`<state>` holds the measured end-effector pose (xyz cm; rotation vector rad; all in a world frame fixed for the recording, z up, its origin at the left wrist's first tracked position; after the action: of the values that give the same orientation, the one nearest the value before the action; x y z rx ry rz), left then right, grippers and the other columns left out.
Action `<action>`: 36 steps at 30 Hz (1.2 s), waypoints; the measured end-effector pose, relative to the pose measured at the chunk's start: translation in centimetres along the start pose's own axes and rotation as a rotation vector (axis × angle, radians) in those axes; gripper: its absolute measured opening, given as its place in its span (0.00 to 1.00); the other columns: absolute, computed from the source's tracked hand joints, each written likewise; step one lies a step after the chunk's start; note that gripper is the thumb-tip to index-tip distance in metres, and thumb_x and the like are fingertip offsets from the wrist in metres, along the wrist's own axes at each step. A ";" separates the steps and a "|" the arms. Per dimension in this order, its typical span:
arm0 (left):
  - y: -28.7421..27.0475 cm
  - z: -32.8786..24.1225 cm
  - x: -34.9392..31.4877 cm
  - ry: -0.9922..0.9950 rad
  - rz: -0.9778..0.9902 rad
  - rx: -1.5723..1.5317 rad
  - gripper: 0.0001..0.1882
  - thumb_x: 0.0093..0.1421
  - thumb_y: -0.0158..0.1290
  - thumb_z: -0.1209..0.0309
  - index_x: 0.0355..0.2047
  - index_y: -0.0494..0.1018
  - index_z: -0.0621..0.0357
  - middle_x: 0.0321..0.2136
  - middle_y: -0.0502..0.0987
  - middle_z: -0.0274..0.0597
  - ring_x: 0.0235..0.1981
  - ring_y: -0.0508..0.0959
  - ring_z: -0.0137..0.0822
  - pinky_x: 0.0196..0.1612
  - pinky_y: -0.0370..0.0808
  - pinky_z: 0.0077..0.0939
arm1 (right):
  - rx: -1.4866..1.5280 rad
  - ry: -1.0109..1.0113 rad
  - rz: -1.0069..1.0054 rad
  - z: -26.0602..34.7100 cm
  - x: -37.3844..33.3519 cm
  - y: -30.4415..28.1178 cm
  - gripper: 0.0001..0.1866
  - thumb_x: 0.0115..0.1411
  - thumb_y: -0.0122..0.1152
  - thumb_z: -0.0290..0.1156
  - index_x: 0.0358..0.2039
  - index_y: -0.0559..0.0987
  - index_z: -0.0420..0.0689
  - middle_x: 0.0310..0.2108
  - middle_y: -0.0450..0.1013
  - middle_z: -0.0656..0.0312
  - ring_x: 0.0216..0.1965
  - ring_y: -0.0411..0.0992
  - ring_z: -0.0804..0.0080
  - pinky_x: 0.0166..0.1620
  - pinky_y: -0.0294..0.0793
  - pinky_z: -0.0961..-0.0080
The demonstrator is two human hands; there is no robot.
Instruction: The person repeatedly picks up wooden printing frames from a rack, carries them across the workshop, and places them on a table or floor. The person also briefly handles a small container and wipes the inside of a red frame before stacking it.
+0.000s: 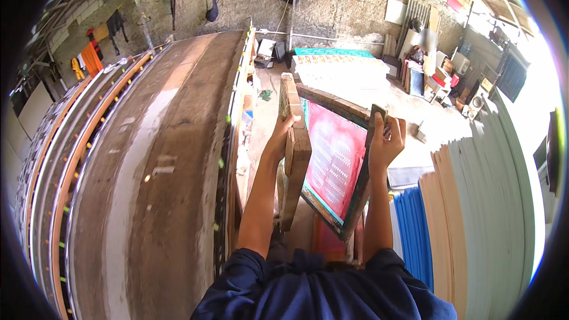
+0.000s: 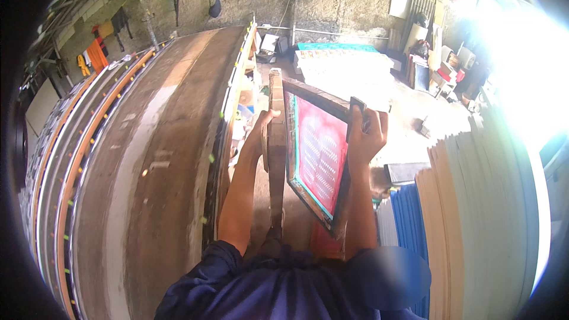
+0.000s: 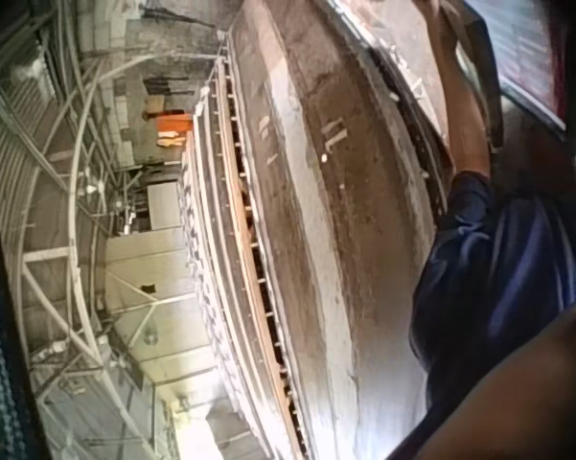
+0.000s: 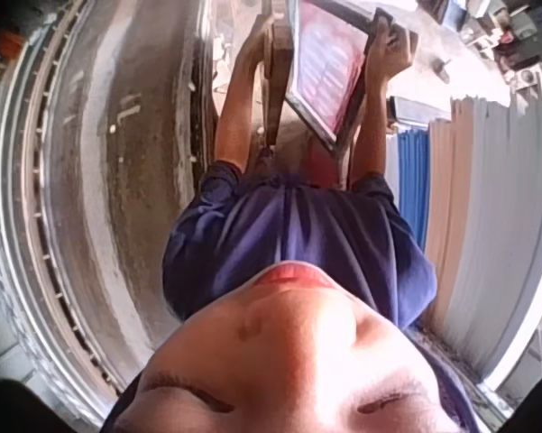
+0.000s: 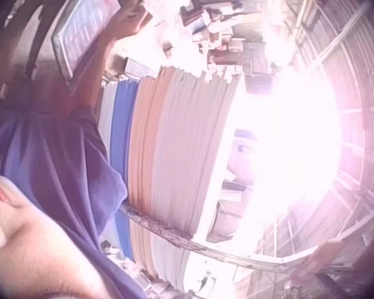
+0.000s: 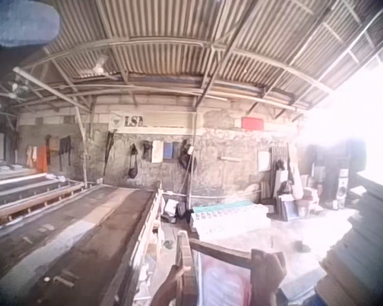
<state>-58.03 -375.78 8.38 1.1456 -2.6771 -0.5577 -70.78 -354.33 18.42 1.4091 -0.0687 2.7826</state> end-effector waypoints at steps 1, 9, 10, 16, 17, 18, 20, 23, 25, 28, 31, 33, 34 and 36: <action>-0.6 0.2 3.3 0.011 -0.006 0.037 0.20 0.50 0.51 0.55 0.33 0.62 0.57 0.25 0.63 0.34 0.26 0.67 0.26 0.28 0.65 0.21 | -0.029 0.037 0.010 -1.1 1.3 2.2 0.09 0.49 0.60 0.29 0.25 0.73 0.35 0.25 0.66 0.58 0.26 0.66 0.68 0.31 0.65 0.75; 0.7 3.2 27.1 0.080 0.185 0.040 0.23 0.49 0.54 0.59 0.36 0.57 0.59 0.19 0.63 0.32 0.15 0.65 0.22 0.17 0.63 0.18 | -0.181 -0.064 -0.105 -11.4 9.7 15.5 0.11 0.50 0.60 0.30 0.24 0.72 0.35 0.22 0.64 0.61 0.24 0.63 0.72 0.30 0.62 0.79; 1.5 3.7 29.8 0.031 0.153 0.042 0.23 0.49 0.54 0.59 0.36 0.56 0.59 0.20 0.63 0.33 0.15 0.65 0.22 0.17 0.63 0.18 | -0.206 0.002 -0.123 -13.0 11.2 16.2 0.11 0.50 0.61 0.31 0.24 0.72 0.35 0.23 0.64 0.61 0.25 0.63 0.72 0.31 0.63 0.79; 7.9 6.2 43.2 -0.015 0.330 -0.014 0.24 0.49 0.55 0.60 0.37 0.55 0.59 0.27 0.64 0.39 0.22 0.69 0.27 0.22 0.70 0.22 | -0.308 0.049 -0.231 -22.2 16.6 19.2 0.10 0.49 0.61 0.30 0.25 0.73 0.35 0.23 0.65 0.61 0.26 0.64 0.74 0.32 0.63 0.79; 9.2 7.2 45.9 -0.033 0.341 0.017 0.24 0.49 0.55 0.61 0.37 0.55 0.58 0.27 0.64 0.39 0.22 0.69 0.27 0.22 0.70 0.22 | -0.303 0.051 -0.243 -23.9 17.4 19.8 0.10 0.49 0.61 0.30 0.25 0.73 0.35 0.24 0.66 0.61 0.26 0.64 0.74 0.32 0.63 0.79; 10.5 8.4 48.4 -0.049 0.351 0.048 0.23 0.49 0.55 0.61 0.38 0.55 0.58 0.27 0.64 0.39 0.22 0.69 0.28 0.22 0.70 0.22 | -0.298 0.052 -0.253 -25.7 18.1 20.3 0.10 0.49 0.61 0.29 0.25 0.73 0.35 0.24 0.66 0.61 0.26 0.64 0.74 0.32 0.63 0.80; 14.2 10.6 52.4 -0.134 0.412 0.181 0.28 0.52 0.50 0.61 0.49 0.56 0.59 0.39 0.64 0.40 0.41 0.67 0.30 0.42 0.66 0.25 | -0.337 -0.010 -0.292 -29.1 19.7 20.9 0.09 0.48 0.61 0.28 0.25 0.73 0.35 0.25 0.67 0.61 0.24 0.63 0.74 0.31 0.63 0.80; 19.1 14.9 58.8 -0.215 0.492 0.266 0.30 0.49 0.53 0.57 0.46 0.57 0.63 0.39 0.64 0.42 0.42 0.66 0.33 0.45 0.64 0.28 | -0.346 -0.003 -0.324 -34.7 22.3 22.7 0.08 0.47 0.62 0.27 0.23 0.73 0.38 0.27 0.69 0.58 0.23 0.65 0.73 0.25 0.64 0.80; 21.3 16.6 61.9 -0.291 0.468 0.359 0.30 0.46 0.54 0.54 0.42 0.59 0.63 0.34 0.65 0.41 0.40 0.66 0.32 0.42 0.66 0.29 | -0.363 0.025 -0.299 -38.9 24.0 24.4 0.09 0.44 0.64 0.27 0.23 0.73 0.38 0.27 0.70 0.56 0.26 0.68 0.69 0.27 0.67 0.78; 24.2 21.1 67.4 -0.401 0.466 0.376 0.29 0.48 0.54 0.55 0.41 0.59 0.63 0.31 0.68 0.40 0.32 0.71 0.30 0.34 0.71 0.27 | -0.424 -0.063 -0.254 -43.2 26.6 26.6 0.09 0.42 0.64 0.25 0.22 0.73 0.38 0.25 0.68 0.56 0.32 0.70 0.61 0.34 0.68 0.70; 28.7 25.1 72.6 -0.353 0.551 0.439 0.28 0.48 0.55 0.57 0.41 0.59 0.65 0.34 0.70 0.44 0.32 0.73 0.31 0.36 0.72 0.25 | -0.525 -0.142 -0.263 -46.4 29.8 27.2 0.09 0.42 0.64 0.25 0.23 0.73 0.39 0.24 0.67 0.57 0.33 0.70 0.61 0.35 0.68 0.68; 32.0 27.1 76.2 -0.249 0.609 0.427 0.33 0.48 0.57 0.61 0.48 0.51 0.58 0.42 0.66 0.50 0.35 0.73 0.35 0.37 0.73 0.29 | -0.560 -0.146 -0.266 -48.8 31.4 27.4 0.06 0.45 0.61 0.22 0.25 0.74 0.38 0.26 0.68 0.55 0.35 0.71 0.63 0.32 0.69 0.75; 34.5 28.0 76.8 -0.212 0.626 0.400 0.34 0.49 0.57 0.62 0.49 0.48 0.54 0.44 0.64 0.51 0.35 0.73 0.36 0.36 0.73 0.30 | -0.598 -0.156 -0.278 -50.4 31.8 27.3 0.06 0.45 0.62 0.22 0.25 0.74 0.38 0.26 0.68 0.56 0.34 0.71 0.63 0.32 0.69 0.74; 38.1 29.6 79.1 -0.178 0.724 0.260 0.39 0.49 0.58 0.65 0.51 0.40 0.42 0.48 0.58 0.54 0.36 0.72 0.39 0.35 0.74 0.34 | -0.639 -0.162 -0.290 -52.8 33.2 28.2 0.07 0.44 0.62 0.22 0.25 0.74 0.38 0.25 0.67 0.56 0.34 0.71 0.62 0.33 0.70 0.73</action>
<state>-146.52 -401.03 -2.09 0.1016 -3.0923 -0.1904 -134.01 -379.96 13.13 1.3245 -0.6353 2.1238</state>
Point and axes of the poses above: each hand's wrist, its own x-axis towards the middle knuckle, its own y-axis out of the palm, z = x × y, the point moved 7 cm from there along x, towards the middle knuckle
